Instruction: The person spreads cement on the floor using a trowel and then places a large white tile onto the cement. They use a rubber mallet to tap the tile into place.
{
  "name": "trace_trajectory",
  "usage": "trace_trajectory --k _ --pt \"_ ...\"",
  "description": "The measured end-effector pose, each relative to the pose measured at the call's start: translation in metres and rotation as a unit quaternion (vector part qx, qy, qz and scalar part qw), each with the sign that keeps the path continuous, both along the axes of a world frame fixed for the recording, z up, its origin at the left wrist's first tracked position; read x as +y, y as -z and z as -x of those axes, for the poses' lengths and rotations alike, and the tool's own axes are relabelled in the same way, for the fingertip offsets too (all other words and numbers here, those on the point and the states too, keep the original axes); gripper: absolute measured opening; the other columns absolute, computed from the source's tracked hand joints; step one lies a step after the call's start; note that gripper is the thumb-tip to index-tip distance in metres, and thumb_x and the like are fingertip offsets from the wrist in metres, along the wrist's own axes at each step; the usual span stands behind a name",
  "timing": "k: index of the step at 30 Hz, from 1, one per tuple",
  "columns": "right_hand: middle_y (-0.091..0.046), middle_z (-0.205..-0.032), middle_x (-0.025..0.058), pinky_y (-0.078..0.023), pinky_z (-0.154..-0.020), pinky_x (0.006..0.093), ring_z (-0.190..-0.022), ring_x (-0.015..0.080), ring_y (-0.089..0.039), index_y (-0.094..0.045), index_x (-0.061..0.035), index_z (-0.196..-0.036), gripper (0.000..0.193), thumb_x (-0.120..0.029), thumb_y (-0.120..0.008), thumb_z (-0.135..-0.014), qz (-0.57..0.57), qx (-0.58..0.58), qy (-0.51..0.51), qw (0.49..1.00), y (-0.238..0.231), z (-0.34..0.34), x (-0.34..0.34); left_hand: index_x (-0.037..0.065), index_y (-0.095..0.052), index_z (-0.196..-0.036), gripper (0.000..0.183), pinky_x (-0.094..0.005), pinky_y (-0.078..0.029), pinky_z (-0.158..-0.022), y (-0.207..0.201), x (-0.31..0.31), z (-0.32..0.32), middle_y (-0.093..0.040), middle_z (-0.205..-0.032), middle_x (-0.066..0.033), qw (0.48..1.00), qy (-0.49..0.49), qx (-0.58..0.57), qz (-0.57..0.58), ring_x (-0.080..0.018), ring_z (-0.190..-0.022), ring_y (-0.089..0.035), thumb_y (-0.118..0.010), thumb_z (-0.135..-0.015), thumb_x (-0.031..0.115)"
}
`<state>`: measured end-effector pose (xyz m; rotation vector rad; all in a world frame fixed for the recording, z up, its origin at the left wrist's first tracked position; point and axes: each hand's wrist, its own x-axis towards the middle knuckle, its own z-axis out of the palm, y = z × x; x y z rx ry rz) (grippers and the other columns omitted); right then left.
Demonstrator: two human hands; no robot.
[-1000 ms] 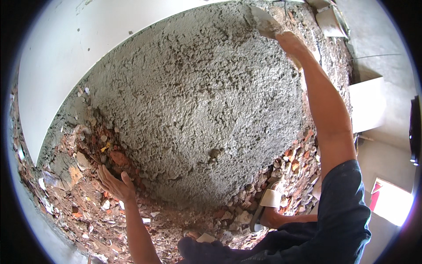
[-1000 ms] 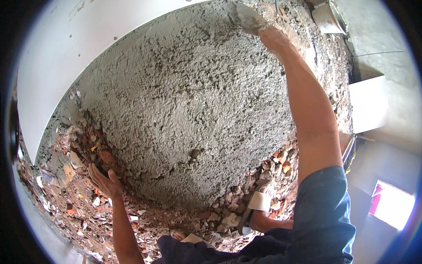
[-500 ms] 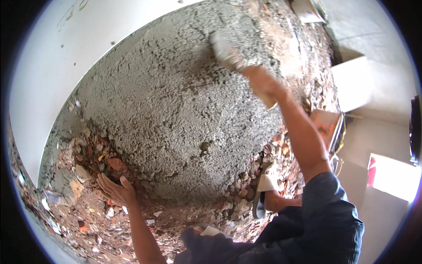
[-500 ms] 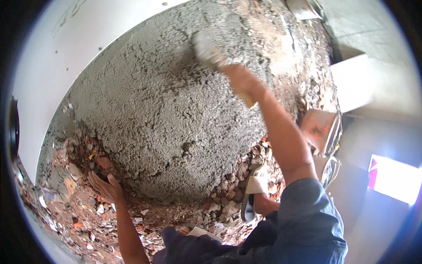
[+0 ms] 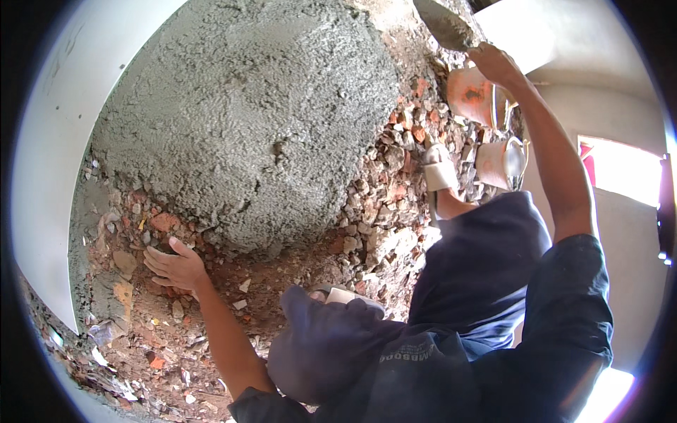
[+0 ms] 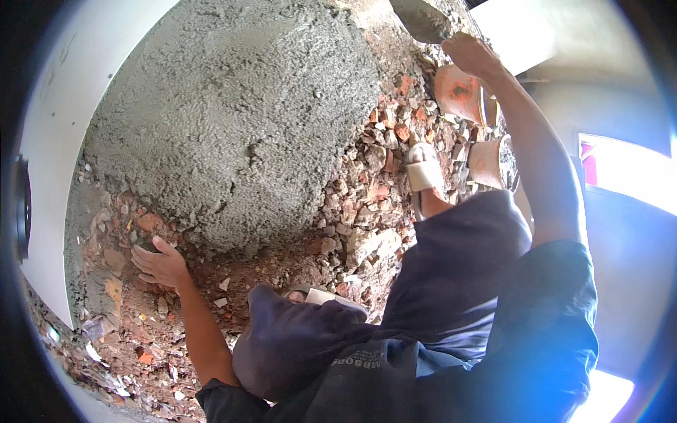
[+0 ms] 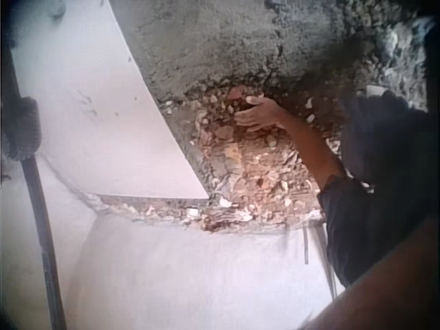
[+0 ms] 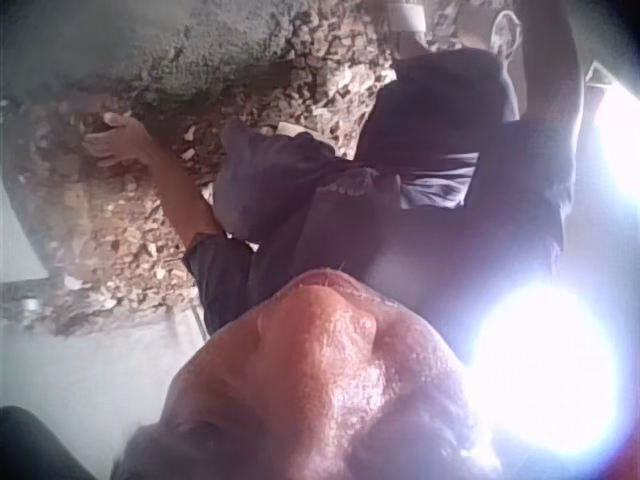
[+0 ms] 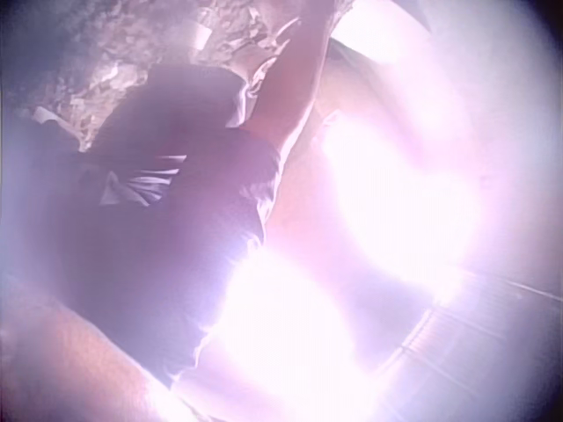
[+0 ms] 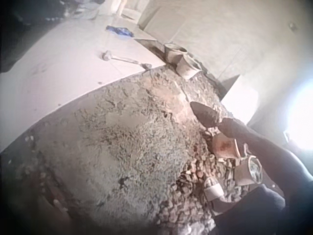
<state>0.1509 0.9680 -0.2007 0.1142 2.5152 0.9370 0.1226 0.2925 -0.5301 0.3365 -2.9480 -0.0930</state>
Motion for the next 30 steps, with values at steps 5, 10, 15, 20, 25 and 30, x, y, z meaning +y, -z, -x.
trace_trajectory --k 5,10,15,20,25,30 --pt "-0.054 -0.091 0.0151 -0.056 -0.054 0.0298 -0.066 0.0202 -0.061 -0.058 -0.0073 -0.098 0.014 -0.012 -0.045 -0.092 0.078 0.007 0.006 0.997 0.061 -0.055 -0.047 0.004 -0.032 -0.14 0.07 -0.0579 -0.022 -0.106 -0.001 0.0 0.004 -0.036 -0.142 -0.0174 0.999 0.002 -0.005 -0.035 -0.0336 -0.133 -0.031 -0.031 -0.094 0.057" --pt "-0.055 -0.085 0.0132 -0.052 -0.042 0.0303 -0.06 0.0183 -0.061 -0.054 -0.003 -0.099 0.015 -0.013 -0.045 -0.092 0.352 -0.081 -0.101 0.927 0.141 -0.076 -0.149 0.001 -0.027 -0.143 0.076 -0.0558 -0.02 -0.108 -0.044 -0.015 -0.021 -0.028 -0.144 -0.0291 0.984 -0.043 0.041 -0.17 -0.0418 -0.133 -0.029 -0.033 -0.093 0.058" --pt "-0.056 -0.076 0.011 -0.053 -0.048 0.0357 -0.062 0.0212 -0.063 -0.053 0.0019 -0.104 0.032 -0.027 -0.041 -0.098 0.515 -0.132 -0.159 0.832 0.168 -0.061 -0.245 0.01 -0.016 -0.148 0.079 -0.0536 -0.008 -0.113 -0.089 -0.02 -0.119 -0.023 -0.15 -0.0175 0.987 -0.119 -0.066 -0.089 -0.034 -0.14 -0.018 -0.027 -0.091 0.064" --pt "-0.062 -0.083 0.0146 -0.054 -0.04 0.0241 -0.063 0.0166 -0.065 -0.052 0.0049 -0.114 0.026 -0.012 -0.05 -0.094 0.248 -0.14 -0.192 0.939 0.168 0.011 -0.176 0.013 -0.007 -0.149 0.077 -0.0488 -0.024 -0.11 -0.114 -0.023 -0.221 -0.019 -0.151 -0.0181 0.954 -0.244 -0.137 -0.104 -0.0372 -0.137 -0.025 -0.031 -0.092 0.06" --pt "-0.059 -0.082 0.0158 -0.055 -0.045 0.0305 -0.061 0.0183 -0.064 -0.05 0.0046 -0.104 0.025 -0.018 -0.044 -0.095 0.381 -0.145 -0.198 0.891 0.162 -0.003 -0.14 0.015 -0.007 -0.148 0.077 -0.0516 -0.032 -0.102 -0.119 -0.013 -0.287 -0.027 -0.147 -0.023 0.931 -0.303 -0.116 -0.164 -0.0431 -0.129 -0.037 -0.032 -0.092 0.061" --pt "-0.059 -0.087 0.0188 -0.054 -0.054 0.0441 -0.069 0.0316 -0.065 -0.05 0.0024 -0.096 0.025 -0.022 -0.048 -0.092 0.615 -0.202 -0.214 0.732 0.197 -0.086 -0.205 0.005 -0.022 -0.144 0.074 -0.0451 -0.029 -0.106 -0.118 0.024 -0.293 -0.033 -0.143 -0.0231 0.957 -0.269 -0.104 0.002 -0.0398 -0.132 -0.032 -0.039 -0.093 0.055"
